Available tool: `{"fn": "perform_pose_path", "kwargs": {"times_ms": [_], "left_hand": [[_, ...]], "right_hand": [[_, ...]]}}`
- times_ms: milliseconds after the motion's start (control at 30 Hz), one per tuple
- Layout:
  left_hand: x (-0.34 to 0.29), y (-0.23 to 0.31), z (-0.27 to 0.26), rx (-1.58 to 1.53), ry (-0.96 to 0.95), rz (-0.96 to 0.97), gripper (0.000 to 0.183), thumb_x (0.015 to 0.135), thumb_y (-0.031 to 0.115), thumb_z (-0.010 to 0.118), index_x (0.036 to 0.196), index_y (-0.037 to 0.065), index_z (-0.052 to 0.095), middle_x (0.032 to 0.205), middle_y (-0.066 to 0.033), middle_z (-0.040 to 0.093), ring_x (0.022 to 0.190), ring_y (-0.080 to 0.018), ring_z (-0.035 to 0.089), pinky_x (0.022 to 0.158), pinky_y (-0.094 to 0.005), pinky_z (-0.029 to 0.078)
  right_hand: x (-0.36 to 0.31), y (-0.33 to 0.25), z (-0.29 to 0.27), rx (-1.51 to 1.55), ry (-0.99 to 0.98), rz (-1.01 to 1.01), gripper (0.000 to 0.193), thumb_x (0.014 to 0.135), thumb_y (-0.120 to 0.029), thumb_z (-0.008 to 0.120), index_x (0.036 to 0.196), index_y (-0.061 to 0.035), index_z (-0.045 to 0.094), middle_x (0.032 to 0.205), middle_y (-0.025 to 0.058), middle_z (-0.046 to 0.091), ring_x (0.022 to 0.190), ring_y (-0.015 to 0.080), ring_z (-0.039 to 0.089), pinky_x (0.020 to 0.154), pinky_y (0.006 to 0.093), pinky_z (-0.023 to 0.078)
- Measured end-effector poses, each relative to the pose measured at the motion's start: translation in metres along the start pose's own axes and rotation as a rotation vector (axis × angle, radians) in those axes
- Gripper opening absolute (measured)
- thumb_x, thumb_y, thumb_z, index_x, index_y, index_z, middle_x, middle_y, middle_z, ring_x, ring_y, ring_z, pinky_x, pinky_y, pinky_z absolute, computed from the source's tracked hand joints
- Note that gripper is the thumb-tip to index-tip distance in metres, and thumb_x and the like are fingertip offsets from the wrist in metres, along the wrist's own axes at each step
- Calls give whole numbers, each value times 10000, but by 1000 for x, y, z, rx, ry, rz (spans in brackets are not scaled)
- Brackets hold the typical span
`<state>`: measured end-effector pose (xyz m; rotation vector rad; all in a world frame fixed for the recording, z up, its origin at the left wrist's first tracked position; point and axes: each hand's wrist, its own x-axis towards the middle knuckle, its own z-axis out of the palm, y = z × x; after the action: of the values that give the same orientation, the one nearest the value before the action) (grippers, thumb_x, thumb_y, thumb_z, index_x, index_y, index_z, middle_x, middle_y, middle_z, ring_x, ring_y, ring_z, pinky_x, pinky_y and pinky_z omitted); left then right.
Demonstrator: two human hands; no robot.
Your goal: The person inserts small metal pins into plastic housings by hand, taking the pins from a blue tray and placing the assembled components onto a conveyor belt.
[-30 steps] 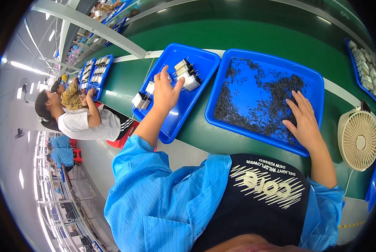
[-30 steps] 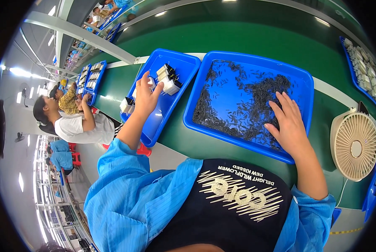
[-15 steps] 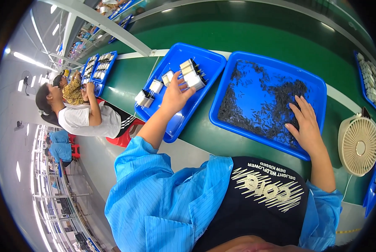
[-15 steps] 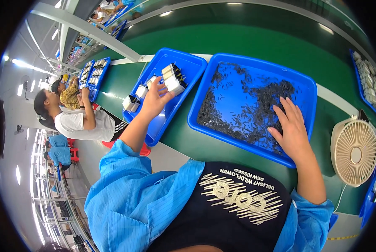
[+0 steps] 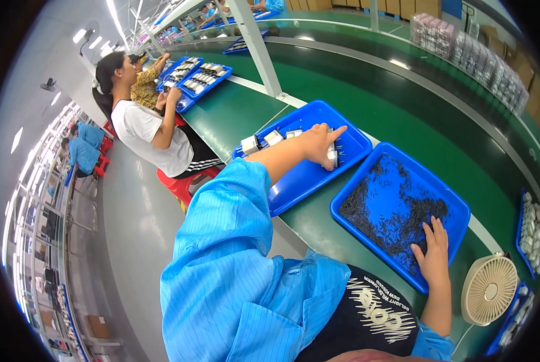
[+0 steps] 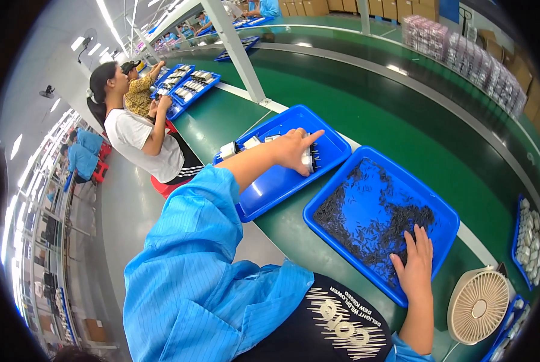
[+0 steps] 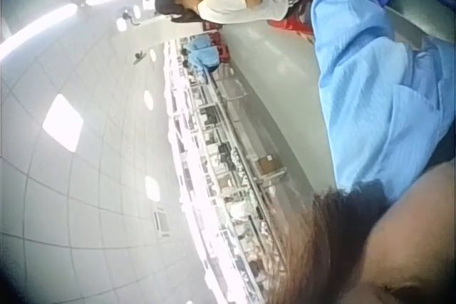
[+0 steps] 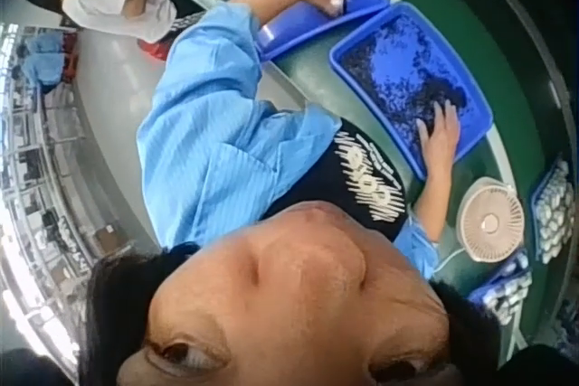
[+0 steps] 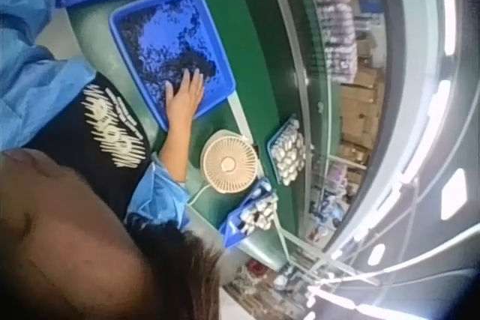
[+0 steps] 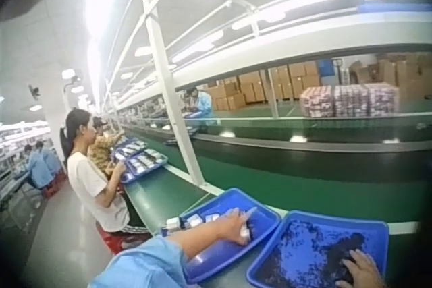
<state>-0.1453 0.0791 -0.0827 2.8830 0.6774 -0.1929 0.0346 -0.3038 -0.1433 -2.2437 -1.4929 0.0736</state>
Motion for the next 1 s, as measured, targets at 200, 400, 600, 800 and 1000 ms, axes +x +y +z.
{"fn": "perform_pose_path", "kwargs": {"times_ms": [200,400,600,800,1000], "left_hand": [[-10,-7,16,136,73,-51,1146,515,409,805,1476,223,209,1222,-294,445,1129,-445,469,970,-461,413],[-8,19,1,7,202,-121,1135,532,410,829,1459,164,221,1255,-284,433,1171,-438,447,979,-457,408],[-18,91,-2,-797,411,293,1224,479,298,883,1413,-12,155,1310,-291,411,1221,-373,440,1038,-407,358],[-29,189,64,-994,287,676,1290,478,314,880,1454,38,83,1396,-267,285,1301,-398,305,1083,-425,278],[-13,217,92,-1056,493,855,1256,505,434,857,1443,-11,150,1436,-243,254,1315,-393,285,1103,-446,232]], "right_hand": [[5,-1,0,-72,-64,-69,564,768,-104,677,1295,-30,492,1451,167,352,1356,348,299,1119,445,224],[-3,16,2,-119,-95,-131,533,780,-95,652,1288,-29,503,1445,165,361,1351,348,305,1118,481,204],[2,24,6,-84,-73,-169,473,760,-58,640,1223,-12,555,1390,169,434,1318,354,357,1116,490,210],[3,65,20,-149,-14,-213,380,718,-21,647,1096,2,621,1179,200,564,1186,376,480,1072,480,299],[-5,42,19,214,200,56,396,769,-147,612,1141,-13,588,1170,196,572,1104,388,526,1000,440,373]]}}
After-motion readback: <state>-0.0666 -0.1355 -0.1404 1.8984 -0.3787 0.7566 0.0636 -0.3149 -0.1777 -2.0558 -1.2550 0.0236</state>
